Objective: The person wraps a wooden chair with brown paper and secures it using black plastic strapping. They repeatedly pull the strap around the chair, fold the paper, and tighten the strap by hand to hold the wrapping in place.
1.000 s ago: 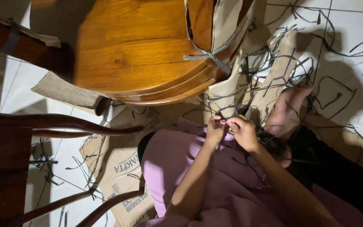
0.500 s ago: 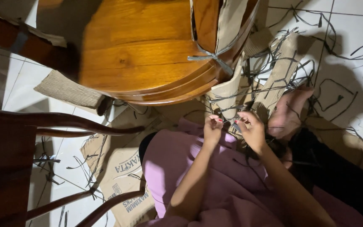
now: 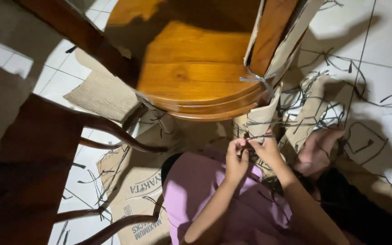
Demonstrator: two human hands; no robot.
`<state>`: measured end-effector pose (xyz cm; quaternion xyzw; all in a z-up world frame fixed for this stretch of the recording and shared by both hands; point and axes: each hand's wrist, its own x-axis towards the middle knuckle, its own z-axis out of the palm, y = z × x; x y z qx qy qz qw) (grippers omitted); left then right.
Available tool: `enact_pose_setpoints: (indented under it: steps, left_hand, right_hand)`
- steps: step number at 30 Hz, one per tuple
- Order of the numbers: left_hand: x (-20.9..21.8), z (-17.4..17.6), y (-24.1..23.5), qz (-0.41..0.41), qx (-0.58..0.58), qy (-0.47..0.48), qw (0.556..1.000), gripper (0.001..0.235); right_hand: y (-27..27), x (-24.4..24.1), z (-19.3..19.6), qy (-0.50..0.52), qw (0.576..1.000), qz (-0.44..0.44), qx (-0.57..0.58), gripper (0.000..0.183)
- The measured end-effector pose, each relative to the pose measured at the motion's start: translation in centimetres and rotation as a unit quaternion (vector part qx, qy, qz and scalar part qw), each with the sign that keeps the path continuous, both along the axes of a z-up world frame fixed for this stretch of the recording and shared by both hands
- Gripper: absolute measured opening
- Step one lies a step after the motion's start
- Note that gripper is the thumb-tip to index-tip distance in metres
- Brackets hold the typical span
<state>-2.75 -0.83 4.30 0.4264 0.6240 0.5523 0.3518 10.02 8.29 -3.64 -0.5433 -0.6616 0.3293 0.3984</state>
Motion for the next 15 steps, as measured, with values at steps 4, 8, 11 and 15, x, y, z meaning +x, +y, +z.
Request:
enact_pose_setpoints:
  steps: [4,8,11,15]
  left_hand:
    - [0.0,5.2,-1.7,0.029,0.171,0.116,0.978,0.052]
    - [-0.1,9.9,-2.4,0.087,0.277,0.183,0.939,0.086]
    - [-1.4,14.3,-2.0,0.128,0.3,0.157,0.932,0.105]
    - [-2.8,17.1,-1.4,0.149,0.268,0.127,0.943,0.114]
  right_hand:
    - [-0.4,-1.1,5.8,0.047,0.997,0.046,0.028,0.061]
    - [-0.2,-0.8,5.7,0.087,0.993,0.082,0.017,0.063]
    - [-1.7,-2.5,11.1,0.078,0.994,0.069,0.033,0.052]
    - [-0.1,-0.6,4.2,-0.013,0.998,0.067,-0.001,0.068]
